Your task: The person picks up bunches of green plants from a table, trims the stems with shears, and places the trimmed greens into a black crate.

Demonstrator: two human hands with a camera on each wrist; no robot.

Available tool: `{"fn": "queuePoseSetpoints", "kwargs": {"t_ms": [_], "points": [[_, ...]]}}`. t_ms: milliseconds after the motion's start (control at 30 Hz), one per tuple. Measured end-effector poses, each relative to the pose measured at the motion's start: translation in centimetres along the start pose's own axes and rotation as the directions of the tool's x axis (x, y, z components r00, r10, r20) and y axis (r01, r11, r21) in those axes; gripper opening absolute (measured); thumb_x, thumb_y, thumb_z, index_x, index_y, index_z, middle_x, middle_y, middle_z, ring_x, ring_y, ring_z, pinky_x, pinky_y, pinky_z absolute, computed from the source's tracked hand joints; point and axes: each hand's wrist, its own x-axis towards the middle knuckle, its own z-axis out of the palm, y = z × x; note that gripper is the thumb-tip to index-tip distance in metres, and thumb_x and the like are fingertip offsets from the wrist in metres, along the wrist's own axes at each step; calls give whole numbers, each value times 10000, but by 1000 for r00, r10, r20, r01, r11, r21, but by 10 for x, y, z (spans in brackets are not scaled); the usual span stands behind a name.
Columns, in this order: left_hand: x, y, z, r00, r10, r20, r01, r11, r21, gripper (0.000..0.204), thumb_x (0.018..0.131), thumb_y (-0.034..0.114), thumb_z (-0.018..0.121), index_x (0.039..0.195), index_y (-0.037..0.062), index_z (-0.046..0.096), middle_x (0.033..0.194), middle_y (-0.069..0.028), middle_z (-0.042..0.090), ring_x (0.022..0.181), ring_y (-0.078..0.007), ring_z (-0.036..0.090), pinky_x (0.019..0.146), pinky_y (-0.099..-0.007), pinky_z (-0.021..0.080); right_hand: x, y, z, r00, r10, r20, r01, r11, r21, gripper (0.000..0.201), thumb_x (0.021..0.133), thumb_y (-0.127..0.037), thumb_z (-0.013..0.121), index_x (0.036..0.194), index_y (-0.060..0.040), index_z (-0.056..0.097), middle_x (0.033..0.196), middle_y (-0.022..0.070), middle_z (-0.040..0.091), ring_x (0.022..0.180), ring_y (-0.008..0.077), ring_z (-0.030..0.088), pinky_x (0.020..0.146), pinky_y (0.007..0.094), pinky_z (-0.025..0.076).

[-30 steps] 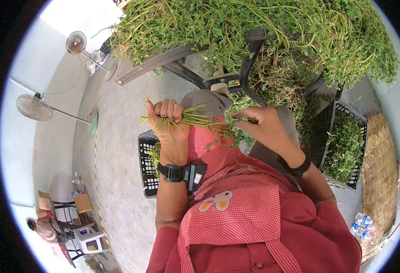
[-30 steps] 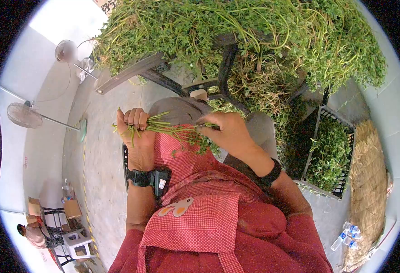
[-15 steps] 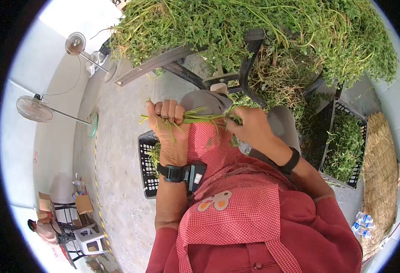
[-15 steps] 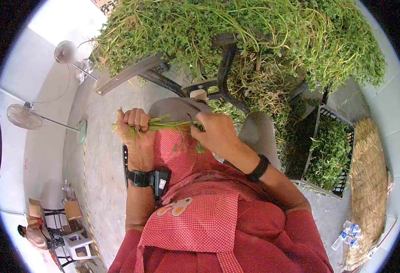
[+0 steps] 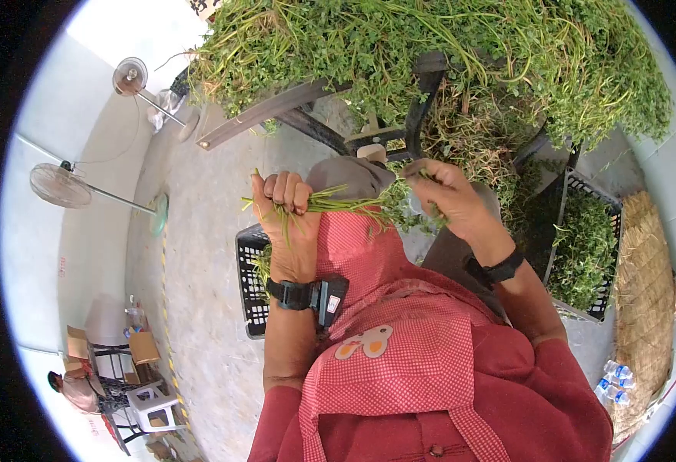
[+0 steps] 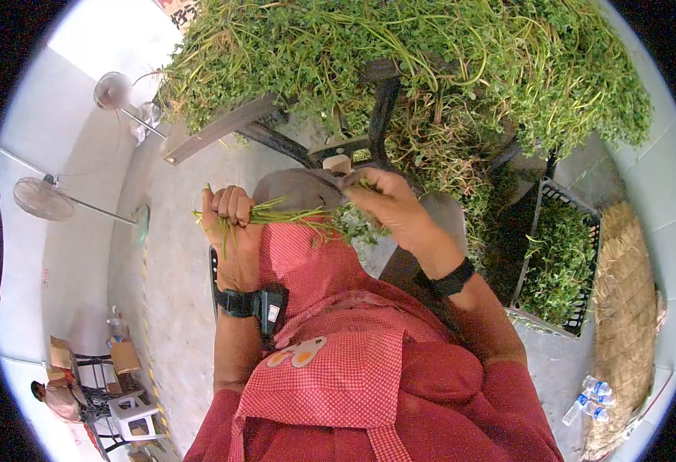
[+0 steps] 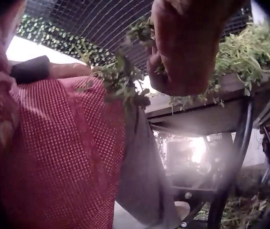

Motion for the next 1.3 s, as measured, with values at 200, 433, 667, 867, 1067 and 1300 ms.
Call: {"fn": "queuePoseSetpoints", "kwargs": {"t_ms": [200,433,667,867,1067,1300], "points": [[-1,2,1,999,3,-52,-4,1000,-11,410,905,263,550,596,134,313,540,44,211,454,-87,158,381,-249,152,21,-12,31,981,-142,136,196,715,-671,251,768,-240,672,883,-17,679,710,92,646,672,120,581,637,280,460],[1,2,-2,1000,0,0,0,999,38,416,921,289,518,592,131,319,531,46,209,450,-87,156,380,-250,146,28,-11,49,964,-4,267,226,549,-805,239,764,-201,684,925,-25,688,665,63,637,609,81,544,571,272,442],[1,1,-1,1000,23,14,-25,991,128,435,933,324,486,580,137,313,523,43,206,437,-87,156,373,-252,151,26,-16,60,966,-22,258,246,401,-883,350,662,-282,709,879,-9,685,630,141,605,528,179,537,541,306,440],[0,0,0,999,32,13,-34,985,168,445,938,338,471,577,143,301,518,44,205,435,-88,157,370,-254,157,32,-16,63,974,113,198,77,654,-753,262,686,-213,700,831,5,674,608,58,592,498,123,495,488,272,397],[1,-1,0,999,33,33,-38,986,163,441,939,338,469,578,146,303,517,44,207,435,-86,163,370,-253,159,30,-16,52,925,334,180,-257,902,-348,169,730,-143,689,812,-1,651,669,-8,582,549,47,490,477,204,357],[-1,-2,4,997,69,-24,-63,976,209,444,939,339,467,574,145,305,507,44,203,424,-86,164,367,-253,157,17,-7,48,950,268,159,-196,911,-364,139,731,-111,691,766,17,649,658,0,587,547,61,499,479,227,378]]}}
